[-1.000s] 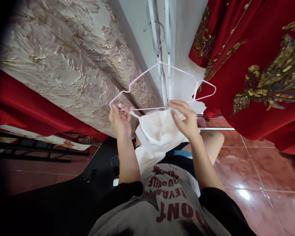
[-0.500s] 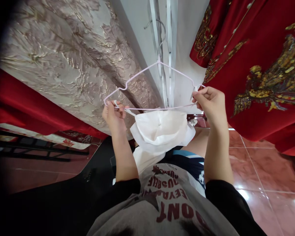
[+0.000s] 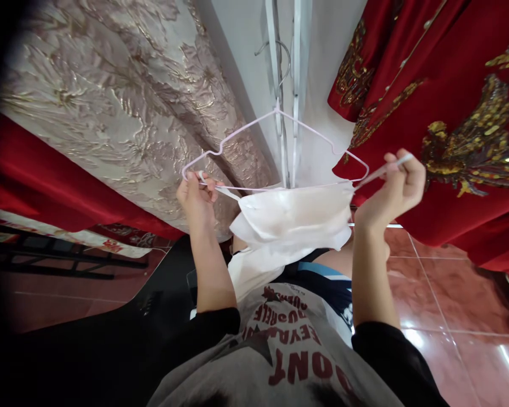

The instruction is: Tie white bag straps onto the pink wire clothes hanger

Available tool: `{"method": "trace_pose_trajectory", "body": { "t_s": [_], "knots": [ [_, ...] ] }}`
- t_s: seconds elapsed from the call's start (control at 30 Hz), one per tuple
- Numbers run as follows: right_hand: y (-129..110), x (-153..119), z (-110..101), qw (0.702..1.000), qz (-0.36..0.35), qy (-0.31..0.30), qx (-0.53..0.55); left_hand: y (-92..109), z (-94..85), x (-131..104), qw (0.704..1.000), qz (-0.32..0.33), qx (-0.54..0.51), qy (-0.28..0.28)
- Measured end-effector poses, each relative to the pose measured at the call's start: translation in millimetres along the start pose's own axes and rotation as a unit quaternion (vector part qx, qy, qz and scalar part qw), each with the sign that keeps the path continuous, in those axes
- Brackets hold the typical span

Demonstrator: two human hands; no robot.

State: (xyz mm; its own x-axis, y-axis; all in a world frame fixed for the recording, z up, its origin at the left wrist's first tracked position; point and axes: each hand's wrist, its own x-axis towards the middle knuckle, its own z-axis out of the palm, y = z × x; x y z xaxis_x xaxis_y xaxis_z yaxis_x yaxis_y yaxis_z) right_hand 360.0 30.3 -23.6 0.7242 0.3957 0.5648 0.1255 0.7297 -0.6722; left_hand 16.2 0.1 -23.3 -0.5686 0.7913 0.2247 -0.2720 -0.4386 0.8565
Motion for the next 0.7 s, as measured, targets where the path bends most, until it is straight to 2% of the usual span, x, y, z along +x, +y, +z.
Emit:
{"method": "trace_pose_trajectory", "body": {
  "t_s": [0.07, 0.1, 0.13, 0.2, 0.3, 0.37, 0.43, 0.6, 0.7],
  "knots": [
    [-10.4, -19.5, -1.9, 0.997, -0.069, 0.041, 0.004, 0.6, 2.1, -2.1, 1.000, -0.010, -0.002, -0.004],
    [-18.3, -28.6, -0.8, 0.996, -0.084, 0.027, -0.002, 0.6, 3.2, -3.6, 1.000, -0.017, -0.004, -0.003],
    [-26.5, -36.7, 1.4, 0.997, -0.081, -0.012, -0.015, 0.3, 4.4, -5.4, 1.000, -0.024, -0.006, 0.000],
    [-38.8, -48.7, 8.0, 0.985, -0.042, -0.154, -0.060, -1.0, 6.6, -9.8, 0.999, -0.040, -0.011, 0.006],
    [-40.1, -58.0, 17.8, 0.915, 0.009, -0.374, -0.150, -4.3, 9.0, -17.3, 0.998, -0.058, -0.018, 0.009],
    [-33.2, -61.1, 21.3, 0.879, 0.009, -0.436, -0.192, -6.2, 9.1, -21.2, 0.998, -0.058, -0.021, 0.006],
    [-26.8, -63.0, 22.3, 0.876, 0.009, -0.438, -0.203, -7.6, 7.3, -24.0, 0.998, -0.052, -0.025, -0.001],
    [-25.2, -67.8, 21.1, 0.897, 0.018, -0.401, -0.186, -13.3, -5.4, -29.2, 0.998, -0.041, -0.041, -0.030],
    [-26.8, -73.4, 20.0, 0.903, 0.027, -0.395, -0.166, -17.9, -17.3, -30.4, 0.999, -0.023, -0.039, -0.002]
  ]
}}
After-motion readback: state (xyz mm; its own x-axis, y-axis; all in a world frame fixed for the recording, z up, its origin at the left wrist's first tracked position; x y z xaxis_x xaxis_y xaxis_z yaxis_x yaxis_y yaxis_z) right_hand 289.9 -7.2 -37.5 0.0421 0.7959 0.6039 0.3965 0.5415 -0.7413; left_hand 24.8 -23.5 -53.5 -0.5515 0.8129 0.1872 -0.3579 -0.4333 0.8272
